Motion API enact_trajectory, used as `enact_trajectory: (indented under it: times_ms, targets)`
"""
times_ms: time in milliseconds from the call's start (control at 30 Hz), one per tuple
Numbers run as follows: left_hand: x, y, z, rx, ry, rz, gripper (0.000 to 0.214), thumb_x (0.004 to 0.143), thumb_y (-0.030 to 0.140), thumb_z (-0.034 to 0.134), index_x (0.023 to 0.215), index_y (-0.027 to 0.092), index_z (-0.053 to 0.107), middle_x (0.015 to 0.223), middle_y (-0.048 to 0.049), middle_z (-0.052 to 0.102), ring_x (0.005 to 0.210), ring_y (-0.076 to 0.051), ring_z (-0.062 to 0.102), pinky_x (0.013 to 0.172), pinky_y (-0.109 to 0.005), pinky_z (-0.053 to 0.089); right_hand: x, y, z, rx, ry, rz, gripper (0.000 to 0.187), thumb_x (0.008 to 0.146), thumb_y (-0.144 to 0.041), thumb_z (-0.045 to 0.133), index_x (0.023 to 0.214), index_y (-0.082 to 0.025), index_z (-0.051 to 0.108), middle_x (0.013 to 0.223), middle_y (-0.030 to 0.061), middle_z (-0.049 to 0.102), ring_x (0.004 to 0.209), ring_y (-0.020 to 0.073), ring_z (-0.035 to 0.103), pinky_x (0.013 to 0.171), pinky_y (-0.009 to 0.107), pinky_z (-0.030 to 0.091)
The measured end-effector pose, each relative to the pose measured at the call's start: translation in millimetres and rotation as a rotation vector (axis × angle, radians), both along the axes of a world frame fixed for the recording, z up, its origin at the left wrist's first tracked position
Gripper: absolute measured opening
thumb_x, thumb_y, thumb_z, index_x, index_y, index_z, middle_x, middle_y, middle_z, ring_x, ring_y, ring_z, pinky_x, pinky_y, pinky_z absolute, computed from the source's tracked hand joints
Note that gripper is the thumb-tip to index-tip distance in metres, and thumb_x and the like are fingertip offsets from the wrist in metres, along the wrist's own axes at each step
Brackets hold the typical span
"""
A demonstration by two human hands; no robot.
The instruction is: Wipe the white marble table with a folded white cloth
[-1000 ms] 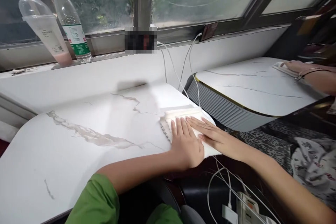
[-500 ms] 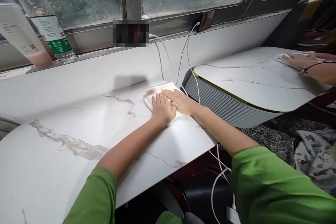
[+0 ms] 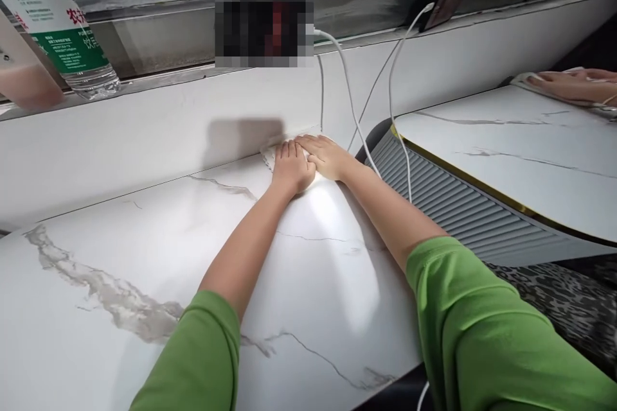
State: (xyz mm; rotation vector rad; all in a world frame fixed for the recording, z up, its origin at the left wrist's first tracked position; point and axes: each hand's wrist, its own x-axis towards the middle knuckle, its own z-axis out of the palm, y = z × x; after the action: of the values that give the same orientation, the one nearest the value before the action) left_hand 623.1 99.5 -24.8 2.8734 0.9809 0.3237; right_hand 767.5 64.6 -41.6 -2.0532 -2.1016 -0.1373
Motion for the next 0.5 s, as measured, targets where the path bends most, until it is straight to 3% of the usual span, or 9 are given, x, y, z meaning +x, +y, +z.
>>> enact_trajectory:
  times_ms: [267,500]
  targets:
    - [-7,-7,-1.3,0.001,0.017,-0.009,0.061,0.095,0.027,0.030,0.146,-0.006,0.027,0.154,-0.0221,0.028,0.144,-0.029,0.024,0.119,-0.039,0.014,-11,-13,-1.4,0.064,-0.034,-0.033,0.059,0.088,-0.020,0.028,0.145,-0.007,0.036,0.152,0.0113,0.038,0.141,0.0245,0.032,0.115,0.048,0.027]
    - [-42,-39,1.0,0.033,0.062,-0.045,0.061,0.094,0.027,0.032,0.145,-0.007,0.028,0.153,-0.0245,0.027,0.143,-0.033,0.023,0.118,-0.043,0.016,-50,-49,1.1,0.046,-0.064,-0.054,0.060,0.087,-0.018,0.029,0.145,-0.005,0.036,0.152,0.0120,0.037,0.141,0.0241,0.031,0.116,0.047,0.026]
